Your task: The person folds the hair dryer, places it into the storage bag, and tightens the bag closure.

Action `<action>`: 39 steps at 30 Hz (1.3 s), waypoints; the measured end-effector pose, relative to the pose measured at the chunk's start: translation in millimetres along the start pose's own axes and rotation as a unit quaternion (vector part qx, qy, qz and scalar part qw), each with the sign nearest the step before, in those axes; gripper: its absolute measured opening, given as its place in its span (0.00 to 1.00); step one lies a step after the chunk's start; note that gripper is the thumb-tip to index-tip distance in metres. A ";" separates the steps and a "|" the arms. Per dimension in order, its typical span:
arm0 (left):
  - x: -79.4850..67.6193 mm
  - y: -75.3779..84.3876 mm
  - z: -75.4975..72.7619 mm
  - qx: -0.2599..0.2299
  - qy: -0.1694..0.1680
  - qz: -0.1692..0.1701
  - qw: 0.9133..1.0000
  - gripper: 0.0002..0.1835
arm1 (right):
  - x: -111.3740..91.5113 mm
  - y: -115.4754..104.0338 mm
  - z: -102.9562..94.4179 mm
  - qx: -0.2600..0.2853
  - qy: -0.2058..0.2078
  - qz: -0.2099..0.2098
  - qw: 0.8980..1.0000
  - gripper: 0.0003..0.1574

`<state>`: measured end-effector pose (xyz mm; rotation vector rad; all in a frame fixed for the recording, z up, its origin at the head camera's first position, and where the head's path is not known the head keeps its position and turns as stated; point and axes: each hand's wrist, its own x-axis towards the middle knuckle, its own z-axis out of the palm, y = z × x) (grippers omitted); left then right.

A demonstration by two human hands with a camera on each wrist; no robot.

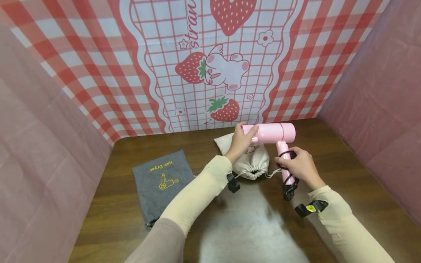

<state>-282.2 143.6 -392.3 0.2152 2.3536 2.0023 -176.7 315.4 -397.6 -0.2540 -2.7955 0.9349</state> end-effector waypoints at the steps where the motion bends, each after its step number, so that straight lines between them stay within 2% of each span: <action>1: -0.1 0.3 -0.6 -0.031 -0.003 -0.009 0.999 0.29 | -0.3 -0.3 0.6 -0.001 0.000 -0.002 1.000 0.37; 3: -0.3 0.4 -1.7 -0.099 -0.009 -0.032 0.994 0.25 | -0.9 -1.1 2.0 0.000 -0.001 -0.005 1.000 0.36; 5: -0.7 0.2 -3.1 -0.163 -0.016 -0.058 0.985 0.21 | -1.5 -1.9 3.7 0.003 -0.004 -0.008 1.000 0.36; 9: -2.8 -1.0 -6.3 -0.241 -0.009 -0.090 0.966 0.16 | -2.6 -4.2 6.3 0.013 -0.020 -0.014 1.000 0.37; 13: -7.2 -2.6 -11.4 -0.268 0.010 -0.102 0.958 0.13 | -3.8 -8.1 8.2 0.020 -0.040 -0.015 0.999 0.39; 18: -12.0 -3.4 -19.7 -0.287 0.026 -0.103 0.952 0.12 | -3.3 -13.6 9.9 0.046 -0.052 -0.011 0.998 0.38; 22: -14.7 -2.7 -30.0 -0.299 0.047 -0.104 0.947 0.13 | -1.2 -17.3 12.9 0.105 -0.070 0.004 0.992 0.43; 25: -16.5 -1.4 -36.7 -0.306 0.067 -0.107 0.944 0.12 | 0.9 -20.1 15.7 0.178 -0.096 0.035 0.979 0.48; 27: -17.5 0.0 -41.3 -0.314 0.078 -0.101 0.941 0.11 | 3.1 -22.7 17.7 0.236 -0.121 0.062 0.962 0.47; 29: -18.8 1.1 -46.1 -0.321 0.084 -0.093 0.939 0.11 | 4.3 -25.9 20.0 0.294 -0.152 0.090 0.939 0.41; 32: -21.3 0.1 -54.9 -0.330 0.092 -0.082 0.936 0.11 | 4.8 -30.5 24.1 0.351 -0.191 0.113 0.910 0.29; 33: -22.7 -0.7 -58.4 -0.330 0.094 -0.081 0.936 0.12 | 4.6 -32.1 25.8 0.362 -0.203 0.115 0.903 0.25; 34: -23.8 -2.0 -61.8 -0.331 0.097 -0.081 0.935 0.12 | 4.3 -33.7 27.7 0.371 -0.213 0.116 0.897 0.23; 36: -26.2 -4.8 -68.3 -0.334 0.102 -0.082 0.933 0.12 | 3.5 -36.7 31.2 0.374 -0.226 0.108 0.893 0.22; 39: -29.4 -7.3 -80.6 -0.337 0.105 -0.083 0.932 0.12 | 3.5 -43.8 38.9 0.386 -0.248 0.096 0.883 0.23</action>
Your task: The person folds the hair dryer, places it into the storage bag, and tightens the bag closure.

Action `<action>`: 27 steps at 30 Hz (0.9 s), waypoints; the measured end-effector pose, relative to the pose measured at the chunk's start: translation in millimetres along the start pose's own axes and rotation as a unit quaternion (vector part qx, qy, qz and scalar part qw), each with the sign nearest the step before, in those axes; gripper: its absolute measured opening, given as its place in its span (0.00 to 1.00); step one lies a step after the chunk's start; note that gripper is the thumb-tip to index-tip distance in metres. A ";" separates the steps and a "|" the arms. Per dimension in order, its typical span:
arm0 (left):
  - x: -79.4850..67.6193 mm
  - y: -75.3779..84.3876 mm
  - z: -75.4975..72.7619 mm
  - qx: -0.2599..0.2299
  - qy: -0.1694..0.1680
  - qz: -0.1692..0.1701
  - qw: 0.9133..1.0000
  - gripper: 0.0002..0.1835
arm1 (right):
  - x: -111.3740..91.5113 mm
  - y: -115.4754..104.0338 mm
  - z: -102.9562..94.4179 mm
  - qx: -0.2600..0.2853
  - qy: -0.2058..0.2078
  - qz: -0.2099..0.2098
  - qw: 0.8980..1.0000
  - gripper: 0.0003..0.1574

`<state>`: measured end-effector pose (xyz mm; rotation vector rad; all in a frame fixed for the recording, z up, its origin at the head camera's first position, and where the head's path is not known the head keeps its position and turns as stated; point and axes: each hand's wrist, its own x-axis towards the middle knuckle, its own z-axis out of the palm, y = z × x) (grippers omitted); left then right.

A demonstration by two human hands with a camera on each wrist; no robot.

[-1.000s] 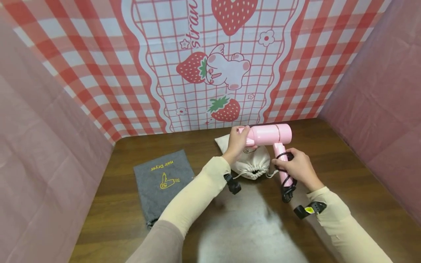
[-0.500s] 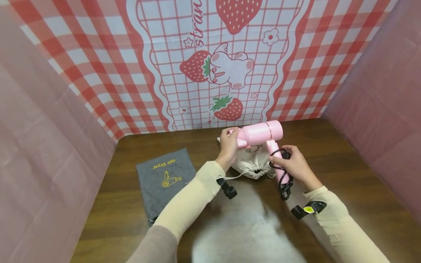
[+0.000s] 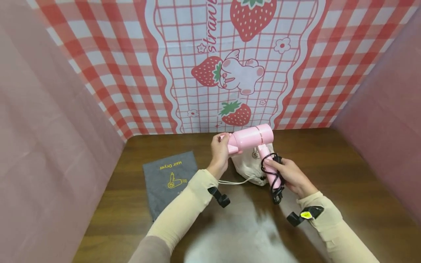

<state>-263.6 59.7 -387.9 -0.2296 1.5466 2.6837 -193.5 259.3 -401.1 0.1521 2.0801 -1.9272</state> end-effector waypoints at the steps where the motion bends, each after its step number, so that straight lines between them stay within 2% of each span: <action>1: -0.5 0.0 -2.8 -0.003 0.001 -0.001 1.000 0.12 | 0.5 1.1 2.0 0.003 -0.009 0.000 1.000 0.24; 7: -0.8 5.0 -21.2 -0.017 0.017 0.010 1.000 0.10 | 7.6 3.8 16.6 0.000 -0.055 0.008 0.998 0.24; 13: -3.6 12.5 -43.4 -0.021 0.030 0.015 0.999 0.11 | 15.4 7.0 37.3 -0.013 -0.065 0.012 0.998 0.24; 21: -11.3 21.2 -70.0 -0.035 0.044 0.022 0.998 0.11 | 21.3 6.6 66.5 -0.026 -0.029 0.016 0.999 0.26; 27: -15.9 24.0 -87.2 -0.038 0.043 0.021 0.998 0.12 | 24.5 6.9 81.1 -0.030 0.001 0.008 1.000 0.26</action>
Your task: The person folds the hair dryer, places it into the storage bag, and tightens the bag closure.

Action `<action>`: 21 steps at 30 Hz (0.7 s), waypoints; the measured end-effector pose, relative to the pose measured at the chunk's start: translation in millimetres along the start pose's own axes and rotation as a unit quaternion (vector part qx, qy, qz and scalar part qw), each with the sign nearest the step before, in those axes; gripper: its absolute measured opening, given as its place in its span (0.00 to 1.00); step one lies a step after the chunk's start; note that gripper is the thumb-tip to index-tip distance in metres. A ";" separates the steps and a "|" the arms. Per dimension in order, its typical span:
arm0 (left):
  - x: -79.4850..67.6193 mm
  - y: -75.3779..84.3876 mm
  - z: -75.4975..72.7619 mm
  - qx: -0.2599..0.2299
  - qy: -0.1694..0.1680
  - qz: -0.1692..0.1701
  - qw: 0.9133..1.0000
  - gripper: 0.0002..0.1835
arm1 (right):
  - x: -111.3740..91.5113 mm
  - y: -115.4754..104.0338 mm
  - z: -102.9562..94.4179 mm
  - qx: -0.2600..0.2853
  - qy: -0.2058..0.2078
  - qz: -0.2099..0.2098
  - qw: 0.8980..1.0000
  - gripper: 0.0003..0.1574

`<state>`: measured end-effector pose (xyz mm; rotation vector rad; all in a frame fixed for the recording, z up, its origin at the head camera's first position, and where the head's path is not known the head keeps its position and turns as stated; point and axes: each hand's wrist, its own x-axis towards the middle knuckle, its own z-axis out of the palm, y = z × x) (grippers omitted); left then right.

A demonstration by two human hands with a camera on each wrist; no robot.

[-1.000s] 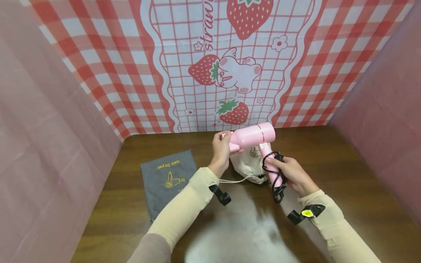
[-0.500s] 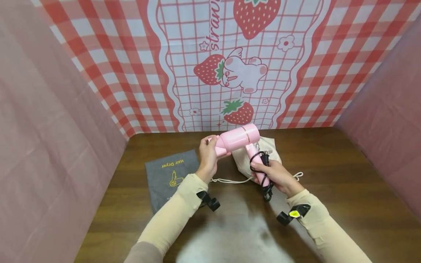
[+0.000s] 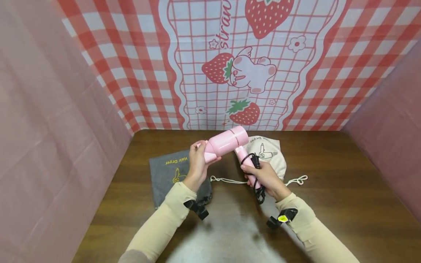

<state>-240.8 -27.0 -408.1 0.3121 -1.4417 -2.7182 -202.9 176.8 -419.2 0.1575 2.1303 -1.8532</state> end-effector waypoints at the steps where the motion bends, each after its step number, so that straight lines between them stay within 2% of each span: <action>1: -0.4 -0.3 -2.7 0.001 0.000 0.000 1.000 0.12 | -0.1 0.5 1.3 -0.002 0.006 -0.002 1.000 0.26; 6: -3.6 -1.9 -20.2 0.026 0.018 -0.015 0.999 0.08 | -0.5 2.2 6.7 -0.023 0.019 -0.012 0.999 0.26; 10: -8.5 -0.2 -34.5 0.065 0.035 -0.029 0.997 0.08 | -0.1 3.4 9.8 -0.048 0.009 -0.012 0.999 0.25; 14: -12.6 3.9 -43.2 0.090 0.026 -0.038 0.995 0.11 | 1.1 4.4 11.8 -0.062 0.005 -0.016 0.998 0.25; 21: -17.0 -0.4 -52.7 0.100 0.011 -0.056 0.993 0.07 | 1.4 13.0 10.5 -0.079 0.019 -0.003 0.997 0.27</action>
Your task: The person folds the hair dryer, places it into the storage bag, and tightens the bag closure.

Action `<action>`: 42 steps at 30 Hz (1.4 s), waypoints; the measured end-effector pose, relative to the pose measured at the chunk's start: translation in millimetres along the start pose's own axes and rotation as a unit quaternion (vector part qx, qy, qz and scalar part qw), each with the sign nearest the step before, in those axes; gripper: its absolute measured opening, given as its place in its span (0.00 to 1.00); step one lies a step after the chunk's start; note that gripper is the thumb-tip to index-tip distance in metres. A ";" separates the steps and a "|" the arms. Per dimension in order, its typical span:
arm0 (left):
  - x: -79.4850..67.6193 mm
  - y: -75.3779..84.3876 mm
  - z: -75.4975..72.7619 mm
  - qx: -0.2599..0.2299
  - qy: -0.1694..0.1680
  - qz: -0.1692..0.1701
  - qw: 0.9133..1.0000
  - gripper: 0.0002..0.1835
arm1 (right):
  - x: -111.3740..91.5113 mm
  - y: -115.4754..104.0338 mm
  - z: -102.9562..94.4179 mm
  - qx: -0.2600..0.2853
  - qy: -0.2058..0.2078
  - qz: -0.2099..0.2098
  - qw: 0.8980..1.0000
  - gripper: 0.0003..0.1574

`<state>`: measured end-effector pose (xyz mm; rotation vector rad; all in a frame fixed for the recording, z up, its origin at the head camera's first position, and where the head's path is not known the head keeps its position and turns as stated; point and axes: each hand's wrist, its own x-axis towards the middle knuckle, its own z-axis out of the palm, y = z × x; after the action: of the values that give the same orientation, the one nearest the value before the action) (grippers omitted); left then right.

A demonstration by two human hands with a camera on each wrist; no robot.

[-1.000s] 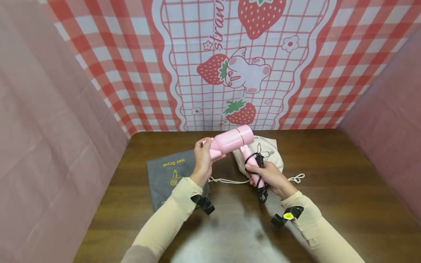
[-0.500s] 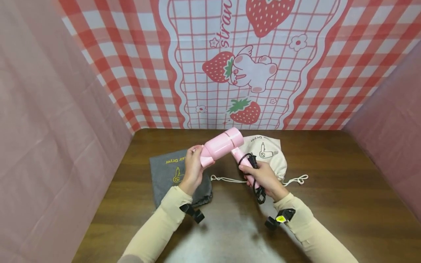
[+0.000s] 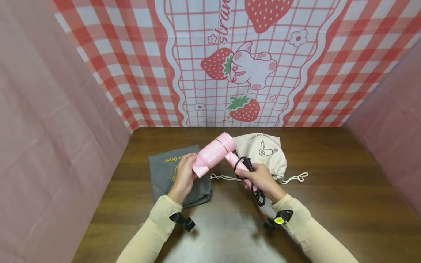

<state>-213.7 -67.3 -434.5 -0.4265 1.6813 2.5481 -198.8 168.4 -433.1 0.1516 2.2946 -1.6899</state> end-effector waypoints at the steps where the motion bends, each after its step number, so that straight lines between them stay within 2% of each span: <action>1: -0.5 -0.3 -0.8 0.003 0.000 -0.001 1.000 0.08 | -0.5 -0.1 0.3 -0.002 0.000 0.000 1.000 0.27; 11: -0.1 -4.0 -9.8 0.049 -0.015 0.004 0.999 0.07 | -3.8 1.4 0.4 -0.007 -0.009 0.006 1.000 0.27; 14: 0.2 -6.5 -13.0 0.079 -0.016 0.008 0.997 0.10 | -4.4 4.0 1.0 -0.018 -0.009 0.007 1.000 0.28; 17: 1.5 -8.8 -16.0 0.140 -0.005 0.036 0.990 0.12 | -5.2 5.7 1.7 -0.030 -0.007 0.007 0.999 0.28; 22: 4.5 -8.1 -17.8 0.245 0.014 0.106 0.964 0.11 | -5.3 5.3 1.4 -0.042 -0.007 -0.003 0.999 0.28; 26: 5.6 -6.9 -18.9 0.280 0.005 0.135 0.951 0.10 | -4.0 4.5 0.2 -0.047 -0.009 -0.007 0.999 0.27; 29: 7.0 -5.5 -19.9 0.299 -0.011 0.172 0.939 0.10 | -3.4 3.8 0.8 -0.047 -0.011 -0.009 0.999 0.27; 33: 8.3 -1.9 -20.2 0.342 -0.025 0.224 0.912 0.11 | -3.8 2.4 3.6 -0.054 -0.009 -0.012 0.998 0.27; 36: 6.4 0.4 -19.2 0.385 -0.024 0.236 0.892 0.12 | -5.1 2.3 6.3 -0.067 -0.015 -0.014 0.998 0.27; 42: 1.9 3.3 -11.4 0.433 -0.033 0.238 0.869 0.14 | -8.1 4.2 10.8 -0.087 -0.022 -0.025 0.996 0.27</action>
<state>-213.9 -79.3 -436.3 0.1669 2.8859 1.6493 -188.2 160.1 -437.5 0.0214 2.4175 -1.4917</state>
